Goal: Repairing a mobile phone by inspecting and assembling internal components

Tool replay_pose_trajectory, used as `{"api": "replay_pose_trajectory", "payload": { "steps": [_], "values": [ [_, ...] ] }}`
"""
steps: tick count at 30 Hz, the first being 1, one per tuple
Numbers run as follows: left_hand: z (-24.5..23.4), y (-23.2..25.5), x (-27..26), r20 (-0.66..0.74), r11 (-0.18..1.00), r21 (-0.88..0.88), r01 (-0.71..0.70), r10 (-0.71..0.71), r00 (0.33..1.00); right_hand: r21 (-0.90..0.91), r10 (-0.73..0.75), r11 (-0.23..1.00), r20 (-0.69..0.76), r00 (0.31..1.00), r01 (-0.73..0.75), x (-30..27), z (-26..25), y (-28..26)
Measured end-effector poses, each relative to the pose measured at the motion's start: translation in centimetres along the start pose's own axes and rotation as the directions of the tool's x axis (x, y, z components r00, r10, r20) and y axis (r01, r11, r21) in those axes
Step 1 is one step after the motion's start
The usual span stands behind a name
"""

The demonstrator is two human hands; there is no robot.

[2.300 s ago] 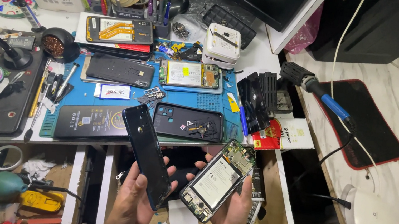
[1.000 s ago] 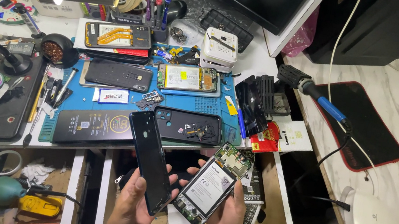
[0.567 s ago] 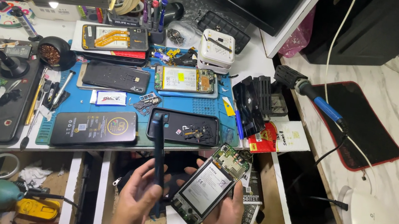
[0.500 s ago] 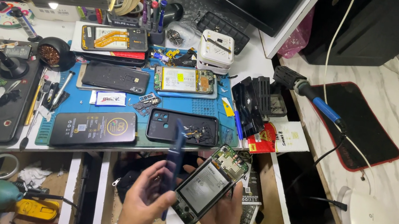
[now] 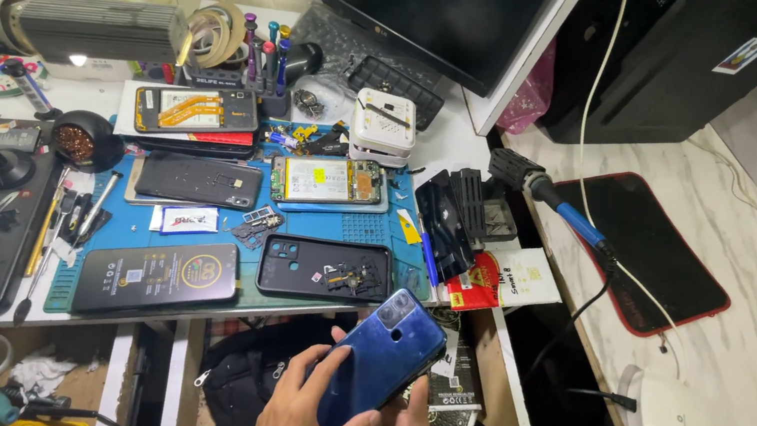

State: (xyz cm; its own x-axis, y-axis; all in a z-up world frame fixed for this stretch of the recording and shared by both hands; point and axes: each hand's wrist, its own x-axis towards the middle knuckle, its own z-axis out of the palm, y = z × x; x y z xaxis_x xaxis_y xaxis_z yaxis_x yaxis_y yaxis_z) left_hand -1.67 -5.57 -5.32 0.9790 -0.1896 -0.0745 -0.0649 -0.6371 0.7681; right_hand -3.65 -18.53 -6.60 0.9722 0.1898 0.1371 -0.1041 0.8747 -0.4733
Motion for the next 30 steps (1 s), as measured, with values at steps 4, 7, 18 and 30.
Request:
{"api": "replay_pose_trajectory", "payload": {
  "steps": [4, 7, 18, 30],
  "values": [
    [0.7, -0.3, -0.2, 0.009, 0.999, 0.052, -0.018, 0.017, 1.0, -0.013, -0.023, 1.0, 0.044, 0.999, 0.024, -0.1, -0.9, 0.2],
    [1.3, -0.6, -0.5, -0.035, 0.996, 0.073, -0.045, 0.048, 0.998, -0.025, -0.048, 0.999, 0.032, 0.998, 0.048, -0.3, -1.5, 0.2],
    [2.6, -1.6, -0.8, -0.118, 0.977, 0.191, -0.097, 0.121, 0.986, -0.052, -0.027, 0.998, 0.067, 0.997, 0.031, -0.5, -1.2, 0.0],
    [3.5, -1.9, -1.3, -0.294, 0.955, 0.229, -0.19, 0.254, 0.921, -0.116, -0.012, 0.993, -0.015, 1.0, 0.01, -0.4, -1.4, -0.2]
  ]
}}
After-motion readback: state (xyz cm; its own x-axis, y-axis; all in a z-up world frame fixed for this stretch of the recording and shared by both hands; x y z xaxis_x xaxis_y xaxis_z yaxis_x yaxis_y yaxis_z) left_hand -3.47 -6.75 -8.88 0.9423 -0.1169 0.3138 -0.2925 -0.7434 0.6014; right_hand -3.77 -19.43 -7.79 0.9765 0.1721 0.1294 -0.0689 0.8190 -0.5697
